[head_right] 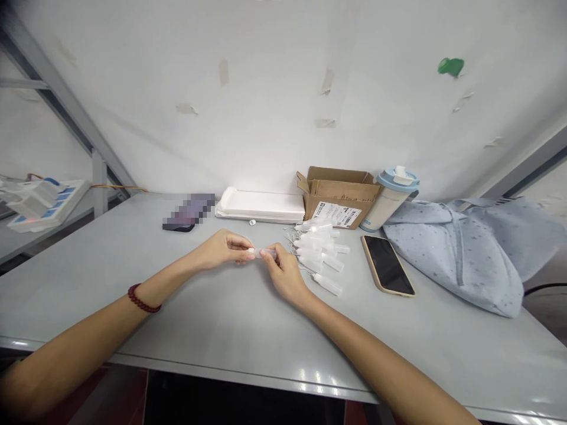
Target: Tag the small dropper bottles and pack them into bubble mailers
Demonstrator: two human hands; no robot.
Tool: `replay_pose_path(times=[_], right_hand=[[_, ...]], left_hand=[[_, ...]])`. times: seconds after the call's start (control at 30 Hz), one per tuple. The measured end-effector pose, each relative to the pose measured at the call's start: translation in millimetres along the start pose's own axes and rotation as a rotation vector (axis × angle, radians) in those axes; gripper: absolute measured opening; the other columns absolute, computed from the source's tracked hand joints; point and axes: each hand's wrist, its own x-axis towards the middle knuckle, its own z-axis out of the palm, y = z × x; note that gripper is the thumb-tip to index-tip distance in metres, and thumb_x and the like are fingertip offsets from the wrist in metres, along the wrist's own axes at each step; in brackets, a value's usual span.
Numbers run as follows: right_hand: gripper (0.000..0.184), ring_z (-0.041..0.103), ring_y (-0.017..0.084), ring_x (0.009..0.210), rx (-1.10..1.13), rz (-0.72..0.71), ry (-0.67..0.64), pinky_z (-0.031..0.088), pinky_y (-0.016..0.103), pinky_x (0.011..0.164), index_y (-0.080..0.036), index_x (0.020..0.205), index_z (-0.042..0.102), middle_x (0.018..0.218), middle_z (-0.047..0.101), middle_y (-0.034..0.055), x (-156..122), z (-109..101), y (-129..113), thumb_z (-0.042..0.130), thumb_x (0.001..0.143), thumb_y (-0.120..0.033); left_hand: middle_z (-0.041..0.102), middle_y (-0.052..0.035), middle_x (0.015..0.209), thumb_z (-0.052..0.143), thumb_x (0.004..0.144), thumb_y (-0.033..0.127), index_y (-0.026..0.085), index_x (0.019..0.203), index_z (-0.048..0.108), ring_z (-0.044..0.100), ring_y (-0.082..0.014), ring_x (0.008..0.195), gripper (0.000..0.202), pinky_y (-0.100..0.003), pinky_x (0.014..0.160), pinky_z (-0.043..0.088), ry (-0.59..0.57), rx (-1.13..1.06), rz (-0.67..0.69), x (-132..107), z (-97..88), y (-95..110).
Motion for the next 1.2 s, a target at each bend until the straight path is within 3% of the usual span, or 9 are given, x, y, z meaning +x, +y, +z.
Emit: replay_pose_path(times=[0.17, 0.33, 0.5, 0.67, 0.93, 1.07, 1.2], right_hand=[[0.036, 0.036, 0.011, 0.048, 0.009, 0.007, -0.006, 0.027, 0.025, 0.048, -0.020, 0.069, 0.048, 0.050, 0.040, -0.0054, 1.2, -0.3, 0.9, 0.039, 0.087, -0.050], [0.033, 0.037, 0.011, 0.050, 0.013, -0.004, 0.028, 0.029, 0.025, 0.049, -0.019, 0.077, 0.052, 0.053, 0.041, -0.0051, 0.5, 0.4, 1.2, 0.040, 0.087, -0.048], [0.030, 0.036, 0.011, 0.051, 0.025, -0.023, 0.052, 0.029, 0.024, 0.050, -0.019, 0.081, 0.052, 0.055, 0.040, -0.0052, 0.9, 0.7, 3.5, 0.042, 0.087, -0.046], [0.028, 0.037, 0.011, 0.051, -0.007, -0.060, 0.038, 0.029, 0.024, 0.050, -0.018, 0.083, 0.053, 0.056, 0.040, -0.0051, -1.1, 0.1, 0.2, 0.041, 0.087, -0.044], [0.036, 0.033, 0.011, 0.049, 0.002, 0.006, -0.011, 0.026, 0.024, 0.047, -0.019, 0.070, 0.051, 0.051, 0.037, -0.0053, -1.3, -1.3, 0.3, 0.040, 0.087, -0.049], [0.035, 0.033, 0.010, 0.048, -0.001, -0.001, -0.010, 0.026, 0.024, 0.046, -0.019, 0.073, 0.052, 0.051, 0.038, -0.0055, -1.6, -1.0, 0.3, 0.039, 0.087, -0.049], [0.031, 0.036, 0.011, 0.049, 0.023, -0.025, 0.028, 0.029, 0.024, 0.048, -0.019, 0.083, 0.052, 0.053, 0.040, -0.0056, -1.8, -0.5, 0.8, 0.040, 0.088, -0.047]], left_hand=[[0.060, -0.0020, 0.068, 0.065, 0.071, 0.036, 0.012, 0.076, 0.068, 0.052, -0.0114, 0.060, 0.025, -0.024, 0.059, 0.044, 0.031, 0.036, 0.050, 0.1, 1.7, -0.6], [0.063, -0.0064, 0.070, 0.054, 0.077, 0.051, 0.010, 0.073, 0.064, 0.057, -0.0128, 0.058, 0.042, -0.025, 0.054, 0.047, -0.041, -0.011, -0.072, 0.8, 1.3, 1.1], [0.059, -0.0045, 0.066, 0.048, 0.079, 0.058, 0.009, 0.076, 0.061, 0.057, -0.0129, 0.055, 0.051, -0.025, 0.049, 0.046, -0.091, -0.094, -0.141, 1.9, 1.7, -2.9], [0.058, -0.0035, 0.063, 0.048, 0.081, 0.055, 0.009, 0.073, 0.061, 0.055, -0.0114, 0.053, 0.048, -0.023, 0.050, 0.044, -0.101, -0.081, -0.122, 0.8, 1.3, -0.4], [0.057, -0.0012, 0.060, 0.055, 0.079, 0.038, 0.012, 0.067, 0.063, 0.054, -0.0118, 0.059, 0.030, -0.022, 0.057, 0.042, -0.035, 0.164, 0.066, -4.6, 1.1, 5.2], [0.059, -0.0016, 0.063, 0.058, 0.077, 0.039, 0.013, 0.073, 0.065, 0.055, -0.0120, 0.059, 0.027, -0.023, 0.060, 0.045, -0.043, 0.095, 0.025, -4.0, 0.2, 4.3], [0.063, -0.0061, 0.072, 0.054, 0.079, 0.049, 0.011, 0.075, 0.063, 0.058, -0.0131, 0.060, 0.039, -0.025, 0.056, 0.047, -0.110, -0.012, -0.059, -1.4, 0.2, 2.4]])
